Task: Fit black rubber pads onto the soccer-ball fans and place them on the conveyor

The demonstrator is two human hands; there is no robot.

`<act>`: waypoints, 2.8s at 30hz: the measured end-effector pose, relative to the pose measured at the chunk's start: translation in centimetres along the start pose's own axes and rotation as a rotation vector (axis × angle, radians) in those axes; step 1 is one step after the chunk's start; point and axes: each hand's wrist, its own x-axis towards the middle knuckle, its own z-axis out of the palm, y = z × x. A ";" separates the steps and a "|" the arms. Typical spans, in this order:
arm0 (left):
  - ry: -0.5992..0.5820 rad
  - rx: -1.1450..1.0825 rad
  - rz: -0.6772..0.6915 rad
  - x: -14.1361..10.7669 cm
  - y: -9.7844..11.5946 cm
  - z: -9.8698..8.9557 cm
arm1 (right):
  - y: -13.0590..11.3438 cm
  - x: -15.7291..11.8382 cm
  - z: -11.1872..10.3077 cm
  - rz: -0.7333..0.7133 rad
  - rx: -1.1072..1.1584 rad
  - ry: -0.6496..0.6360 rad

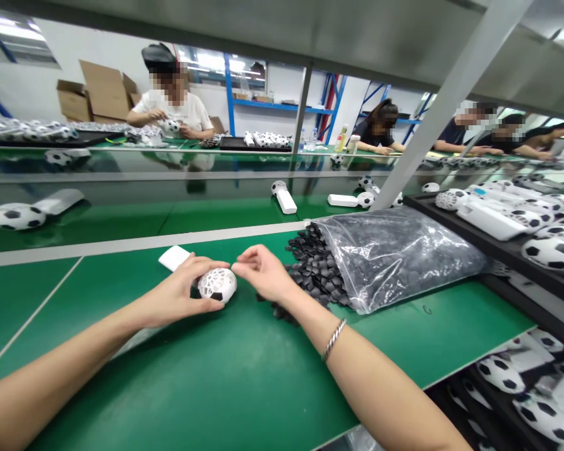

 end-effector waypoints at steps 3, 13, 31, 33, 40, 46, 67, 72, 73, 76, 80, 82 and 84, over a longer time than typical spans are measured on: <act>0.057 0.071 0.017 0.0 -0.4 0.4 | 0.1 0.8 -3.2 -0.053 -0.430 0.219; -0.153 -0.065 -0.017 -0.5 0.0 -0.4 | -0.3 -0.5 -3.3 -0.058 -1.036 -0.166; -0.101 -0.223 -0.002 -0.4 -0.1 0.1 | -1.1 -1.5 -1.1 -0.157 -1.337 -0.198; -0.110 -0.221 0.003 -0.4 -0.1 0.0 | -1.4 -1.6 -1.3 -0.189 -1.122 -0.193; -0.113 -0.238 0.027 -0.3 0.1 0.1 | -2.5 -2.5 -0.1 -0.245 -0.347 -0.255; -0.109 -0.249 0.041 -0.3 0.3 0.1 | -1.5 -1.9 1.0 -0.139 -0.166 -0.201; -0.074 -0.342 0.017 -0.4 0.5 0.6 | -1.4 -1.7 -0.1 0.064 -0.246 -0.297; 0.067 -0.295 -0.021 -0.3 0.7 1.3 | -1.6 -2.1 -2.5 0.045 -0.759 -0.317; 0.109 -0.279 -0.068 -0.3 0.8 1.5 | -1.5 -2.1 -2.7 0.060 -0.769 -0.335; 0.121 -0.266 -0.179 -0.3 1.0 1.4 | -1.3 -2.2 -2.5 0.076 -0.743 -0.387; 0.041 -0.256 -0.194 -0.5 1.3 0.6 | -1.4 -2.2 -2.1 0.126 -0.724 -0.366; 0.023 -0.242 -0.174 -0.5 1.2 0.0 | -1.5 -2.3 -2.2 0.152 -0.735 -0.357; -0.013 -0.239 -0.116 -0.4 0.8 -0.6 | -1.7 -2.3 -2.3 0.148 -0.757 -0.369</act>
